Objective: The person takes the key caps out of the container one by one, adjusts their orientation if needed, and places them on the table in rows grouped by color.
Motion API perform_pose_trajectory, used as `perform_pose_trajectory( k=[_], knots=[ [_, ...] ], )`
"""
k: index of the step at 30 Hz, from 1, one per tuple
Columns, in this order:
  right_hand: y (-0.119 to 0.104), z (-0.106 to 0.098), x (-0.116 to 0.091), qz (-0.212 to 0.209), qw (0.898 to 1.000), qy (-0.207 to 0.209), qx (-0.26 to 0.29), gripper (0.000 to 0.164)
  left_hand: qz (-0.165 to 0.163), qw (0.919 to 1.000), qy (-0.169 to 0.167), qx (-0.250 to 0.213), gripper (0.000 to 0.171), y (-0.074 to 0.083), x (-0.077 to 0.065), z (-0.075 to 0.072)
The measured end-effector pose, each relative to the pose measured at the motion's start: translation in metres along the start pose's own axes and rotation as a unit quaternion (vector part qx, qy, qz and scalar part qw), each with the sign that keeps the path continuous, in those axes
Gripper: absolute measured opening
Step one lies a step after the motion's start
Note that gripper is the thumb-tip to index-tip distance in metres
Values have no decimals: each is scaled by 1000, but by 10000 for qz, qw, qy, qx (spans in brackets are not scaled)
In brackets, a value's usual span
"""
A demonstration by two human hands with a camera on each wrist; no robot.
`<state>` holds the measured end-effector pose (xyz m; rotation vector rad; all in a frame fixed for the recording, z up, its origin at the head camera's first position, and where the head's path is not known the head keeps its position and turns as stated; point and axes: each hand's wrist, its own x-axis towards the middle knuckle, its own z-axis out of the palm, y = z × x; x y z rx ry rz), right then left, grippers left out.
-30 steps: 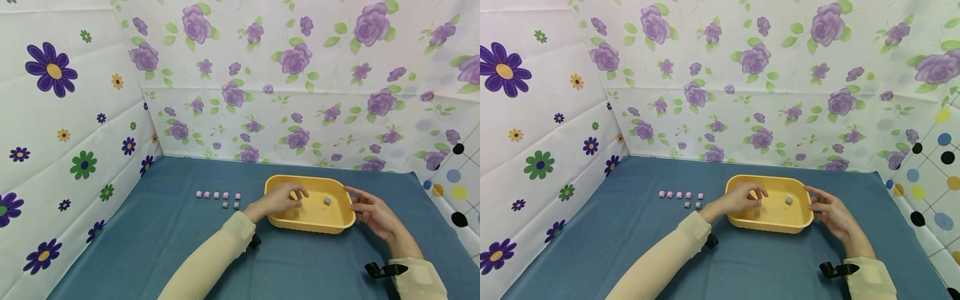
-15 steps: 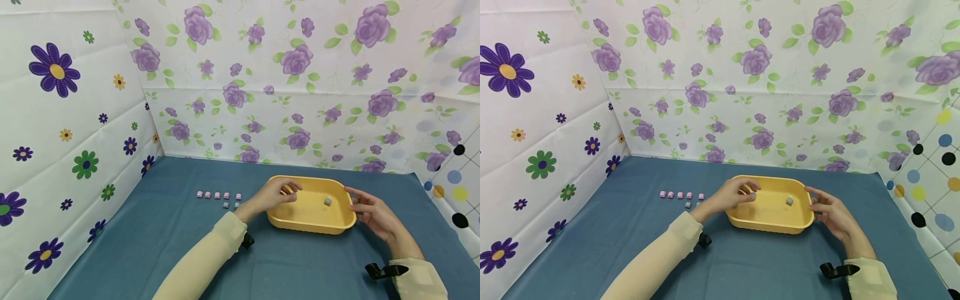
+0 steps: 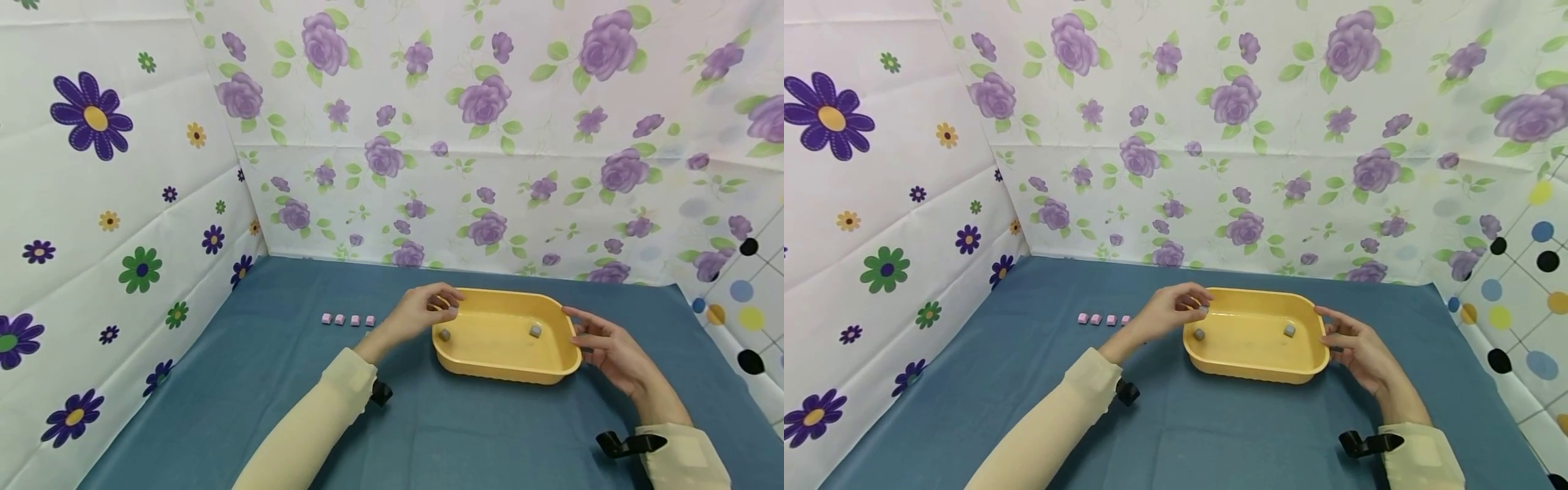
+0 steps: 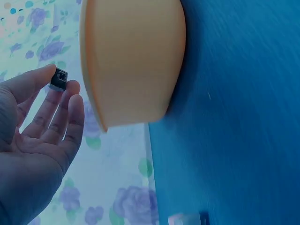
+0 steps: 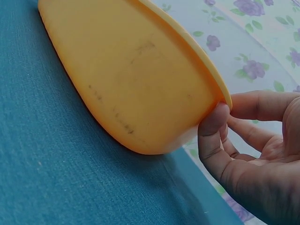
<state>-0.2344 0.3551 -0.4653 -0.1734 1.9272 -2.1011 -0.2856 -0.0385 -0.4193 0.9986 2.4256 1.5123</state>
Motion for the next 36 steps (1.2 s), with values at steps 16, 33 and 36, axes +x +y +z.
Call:
perform_pose_trajectory(
  k=[16,33,36],
  knots=[
    [1,-1,0,-128,9999,-64,53,65,-513,9978,392,114,26,-27,-34,-37],
    [2,-1,0,-122,9999,-58,47,64,-673,9968,317,274,26,-40,-54,-50],
    [2,-2,0,-146,9999,-74,46,64,-733,9962,371,279,26,-42,-57,-53]
  ],
)
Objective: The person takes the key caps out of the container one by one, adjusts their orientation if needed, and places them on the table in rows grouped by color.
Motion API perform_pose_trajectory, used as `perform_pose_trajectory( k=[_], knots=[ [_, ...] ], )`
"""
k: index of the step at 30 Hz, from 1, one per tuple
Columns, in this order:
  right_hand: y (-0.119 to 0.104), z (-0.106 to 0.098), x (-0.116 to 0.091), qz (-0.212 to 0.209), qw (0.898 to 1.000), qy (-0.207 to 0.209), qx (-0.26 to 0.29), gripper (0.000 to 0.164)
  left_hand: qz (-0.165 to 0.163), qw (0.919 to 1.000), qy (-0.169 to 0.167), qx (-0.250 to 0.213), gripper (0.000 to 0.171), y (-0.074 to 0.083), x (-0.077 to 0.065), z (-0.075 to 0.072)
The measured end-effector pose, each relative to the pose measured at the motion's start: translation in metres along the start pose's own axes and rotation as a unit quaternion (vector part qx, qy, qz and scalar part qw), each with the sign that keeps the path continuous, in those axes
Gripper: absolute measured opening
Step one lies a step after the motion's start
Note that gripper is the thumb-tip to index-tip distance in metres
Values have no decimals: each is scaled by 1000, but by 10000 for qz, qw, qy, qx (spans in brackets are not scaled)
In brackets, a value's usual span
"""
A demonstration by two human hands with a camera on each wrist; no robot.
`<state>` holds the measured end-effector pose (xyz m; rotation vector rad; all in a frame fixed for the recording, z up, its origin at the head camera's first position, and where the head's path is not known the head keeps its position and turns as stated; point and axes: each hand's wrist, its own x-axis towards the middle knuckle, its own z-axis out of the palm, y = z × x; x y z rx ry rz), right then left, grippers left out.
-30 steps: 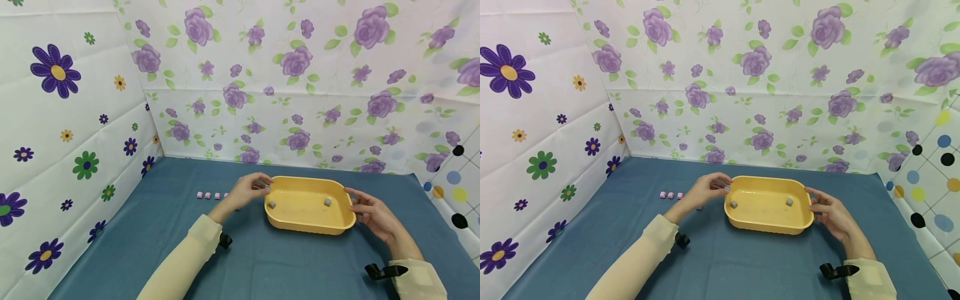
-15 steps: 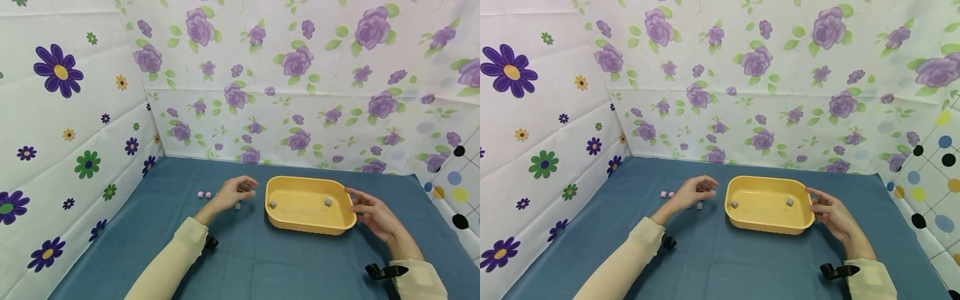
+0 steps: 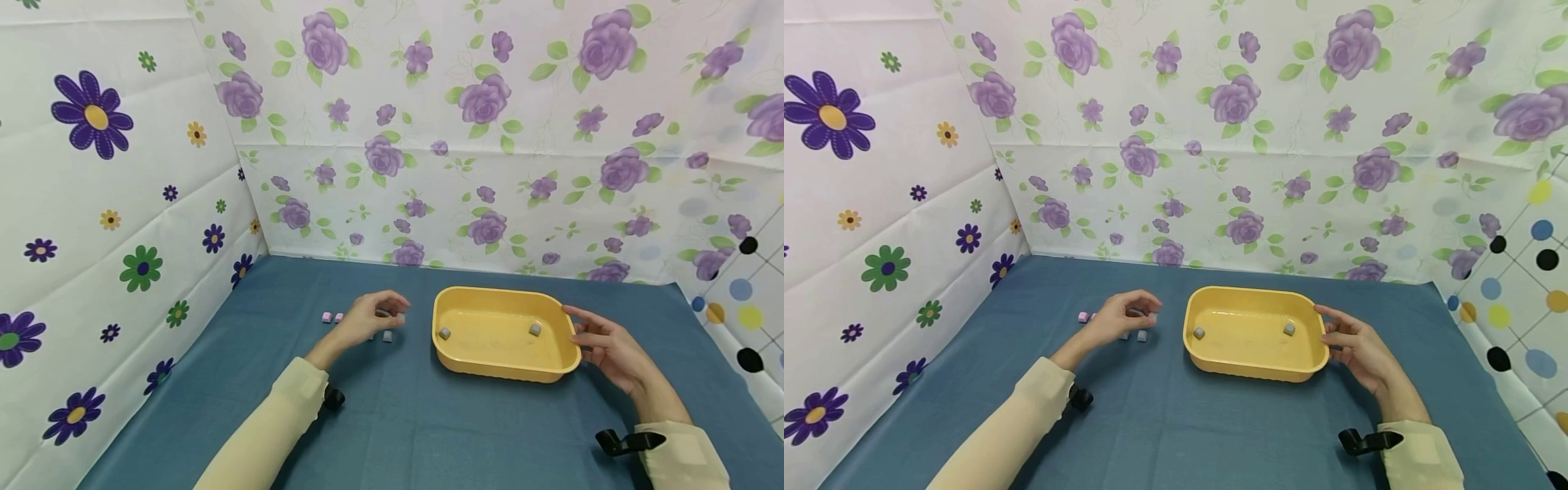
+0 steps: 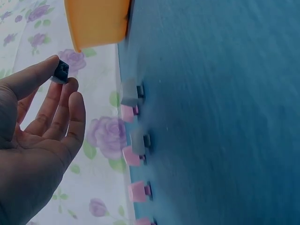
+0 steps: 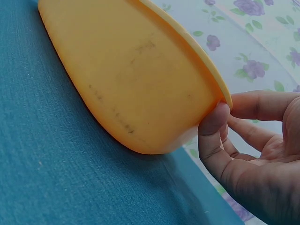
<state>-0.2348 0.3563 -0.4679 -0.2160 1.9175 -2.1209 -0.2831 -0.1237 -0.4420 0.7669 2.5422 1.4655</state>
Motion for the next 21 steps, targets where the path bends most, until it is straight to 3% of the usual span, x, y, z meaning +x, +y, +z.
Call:
perform_pose_trajectory(
  k=[4,6,11,13,21],
  knots=[
    [0,0,0,-7,10000,-3,-12,64,-43,9999,91,70,26,-4,-4,-5],
    [0,0,0,0,10000,-5,-26,65,-138,9998,99,74,26,5,-10,-8],
    [-1,0,1,29,10000,16,-81,65,-210,9997,109,97,28,-3,-14,-10],
    [-1,0,1,30,10000,30,-79,65,-171,9996,129,163,28,-16,-12,-10],
    [-1,0,0,9,10000,48,-65,66,-169,9997,12,201,28,-24,-20,-17]
  ],
)
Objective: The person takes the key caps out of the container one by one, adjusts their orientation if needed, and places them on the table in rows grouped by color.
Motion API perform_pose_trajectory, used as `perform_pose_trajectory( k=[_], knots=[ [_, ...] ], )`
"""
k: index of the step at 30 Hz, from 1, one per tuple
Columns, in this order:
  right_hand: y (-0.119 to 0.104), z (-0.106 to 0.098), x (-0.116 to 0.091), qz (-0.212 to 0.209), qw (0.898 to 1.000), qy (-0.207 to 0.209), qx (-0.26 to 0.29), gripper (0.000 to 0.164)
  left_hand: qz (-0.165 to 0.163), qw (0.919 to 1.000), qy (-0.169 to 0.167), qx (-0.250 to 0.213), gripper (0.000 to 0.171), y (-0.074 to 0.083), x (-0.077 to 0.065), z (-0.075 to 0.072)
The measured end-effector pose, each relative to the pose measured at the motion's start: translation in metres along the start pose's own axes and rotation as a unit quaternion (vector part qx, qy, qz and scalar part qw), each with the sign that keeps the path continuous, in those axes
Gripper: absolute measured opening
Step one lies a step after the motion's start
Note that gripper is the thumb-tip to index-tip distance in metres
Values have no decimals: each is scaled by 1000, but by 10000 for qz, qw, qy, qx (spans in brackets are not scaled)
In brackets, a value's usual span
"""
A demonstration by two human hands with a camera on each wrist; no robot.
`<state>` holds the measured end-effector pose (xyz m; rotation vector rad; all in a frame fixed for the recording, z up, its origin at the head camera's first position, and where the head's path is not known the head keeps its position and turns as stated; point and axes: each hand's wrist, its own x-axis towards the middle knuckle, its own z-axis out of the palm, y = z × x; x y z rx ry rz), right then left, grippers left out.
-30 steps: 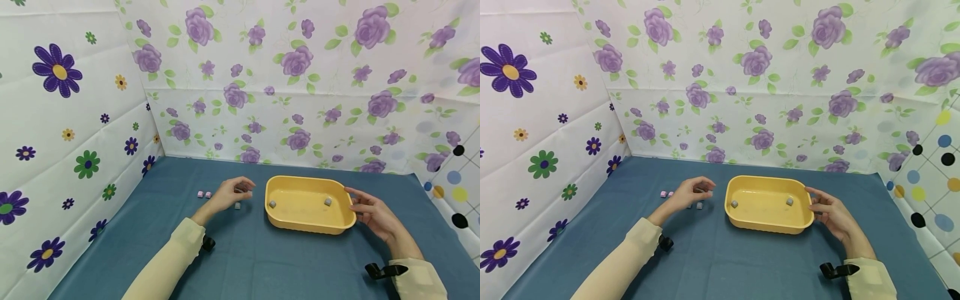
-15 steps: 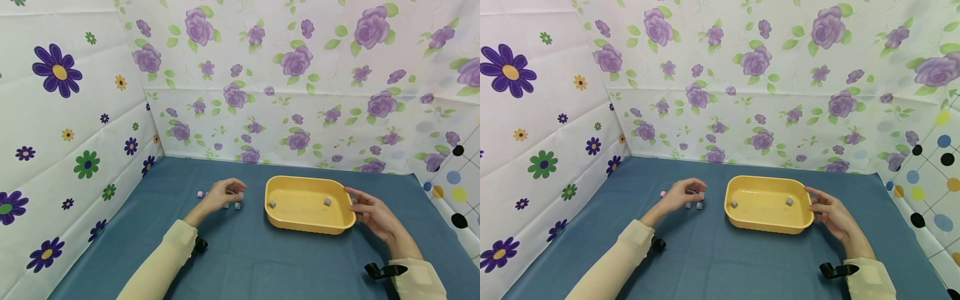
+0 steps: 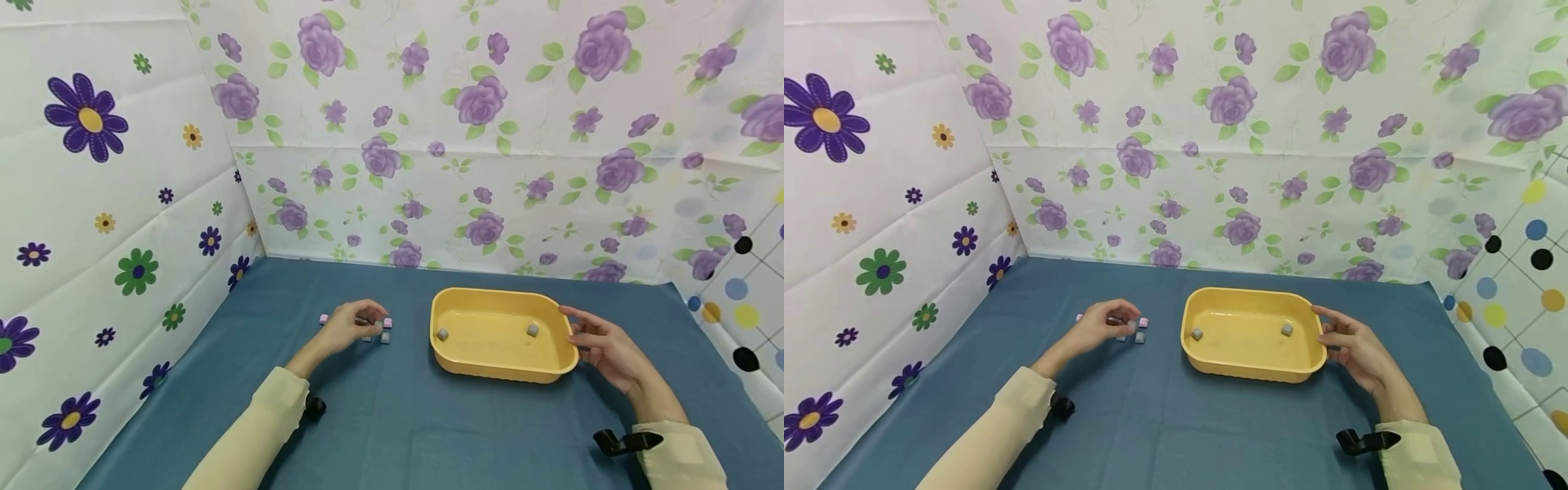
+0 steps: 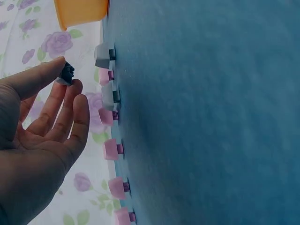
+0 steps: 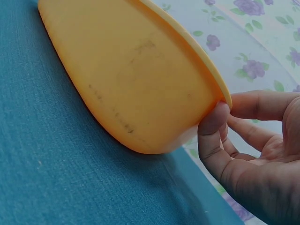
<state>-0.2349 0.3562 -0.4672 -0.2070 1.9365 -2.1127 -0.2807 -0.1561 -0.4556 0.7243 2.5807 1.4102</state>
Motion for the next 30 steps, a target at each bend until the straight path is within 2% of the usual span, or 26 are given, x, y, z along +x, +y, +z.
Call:
perform_pose_trajectory(
  k=[6,16,22,30],
  knots=[
    [0,0,0,-6,10000,19,-7,65,-32,9999,-25,-111,30,-5,-5,-10],
    [-2,2,1,-12,10000,-36,16,65,-378,9981,119,475,28,-17,-19,-29],
    [-1,0,0,6,10000,-22,20,65,-407,9964,-15,742,28,-19,-23,-31],
    [0,-1,0,26,10000,-77,24,66,-548,9946,-14,882,28,-23,-23,-30]
  ],
)
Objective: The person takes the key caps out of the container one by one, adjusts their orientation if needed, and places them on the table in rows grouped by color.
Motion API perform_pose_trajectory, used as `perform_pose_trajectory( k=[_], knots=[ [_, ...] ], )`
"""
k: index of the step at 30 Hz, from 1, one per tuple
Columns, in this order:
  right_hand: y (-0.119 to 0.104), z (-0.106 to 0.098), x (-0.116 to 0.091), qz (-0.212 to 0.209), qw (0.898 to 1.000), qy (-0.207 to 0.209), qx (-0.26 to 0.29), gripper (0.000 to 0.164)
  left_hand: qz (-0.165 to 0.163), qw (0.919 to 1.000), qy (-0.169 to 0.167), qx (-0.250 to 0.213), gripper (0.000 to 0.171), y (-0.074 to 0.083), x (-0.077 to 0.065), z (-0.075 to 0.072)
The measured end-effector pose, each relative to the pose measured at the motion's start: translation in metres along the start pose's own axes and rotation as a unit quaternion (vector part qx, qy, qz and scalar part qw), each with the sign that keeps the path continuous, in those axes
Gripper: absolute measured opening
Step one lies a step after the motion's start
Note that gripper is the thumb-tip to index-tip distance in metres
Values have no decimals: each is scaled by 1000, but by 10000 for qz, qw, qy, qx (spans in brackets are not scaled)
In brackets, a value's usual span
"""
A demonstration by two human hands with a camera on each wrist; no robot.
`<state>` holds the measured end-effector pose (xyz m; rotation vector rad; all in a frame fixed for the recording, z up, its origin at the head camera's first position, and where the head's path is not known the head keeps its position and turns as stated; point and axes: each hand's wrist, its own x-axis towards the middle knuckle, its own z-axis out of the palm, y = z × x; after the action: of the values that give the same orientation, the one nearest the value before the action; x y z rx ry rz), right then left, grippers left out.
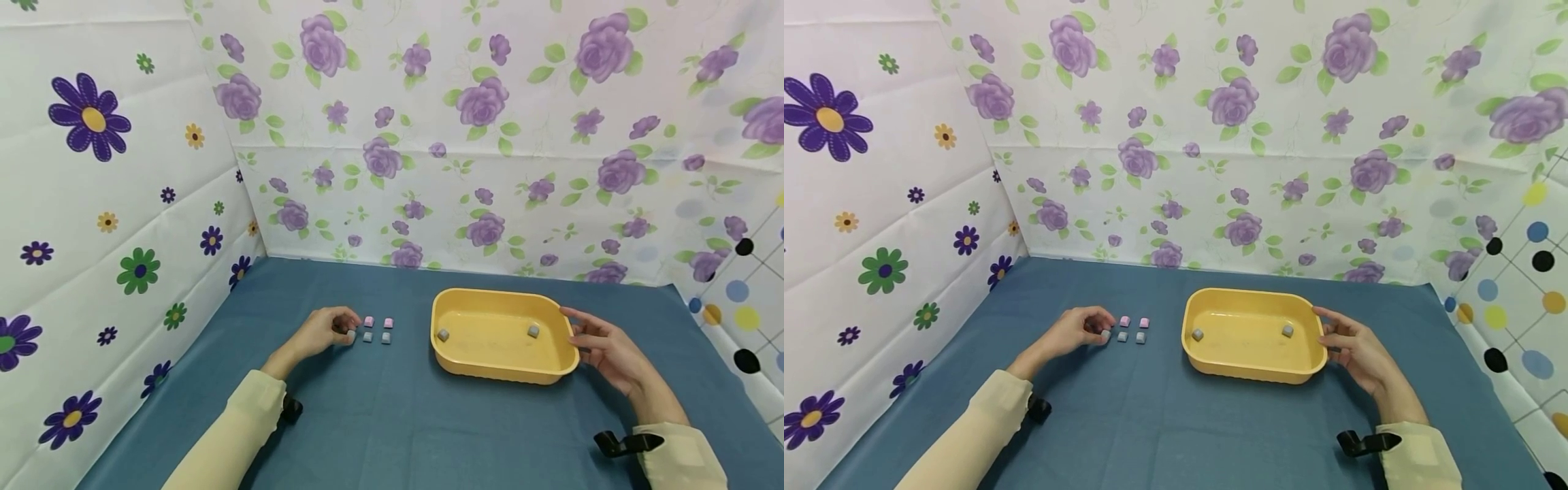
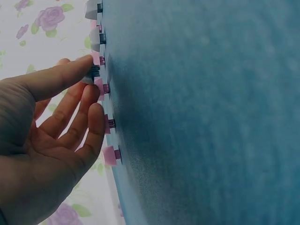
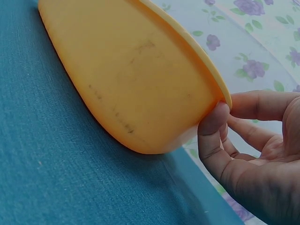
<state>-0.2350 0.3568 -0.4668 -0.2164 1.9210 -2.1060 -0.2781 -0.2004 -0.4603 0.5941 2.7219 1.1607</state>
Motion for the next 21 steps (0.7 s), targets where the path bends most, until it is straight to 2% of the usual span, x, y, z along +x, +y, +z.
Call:
perform_pose_trajectory(
  k=[10,21],
  knots=[
    [-1,0,0,-17,10000,27,-23,65,-40,10000,-40,68,26,0,3,2],
    [1,0,0,-48,10000,38,-45,65,-335,9993,109,-90,28,-4,3,3]
  ],
)
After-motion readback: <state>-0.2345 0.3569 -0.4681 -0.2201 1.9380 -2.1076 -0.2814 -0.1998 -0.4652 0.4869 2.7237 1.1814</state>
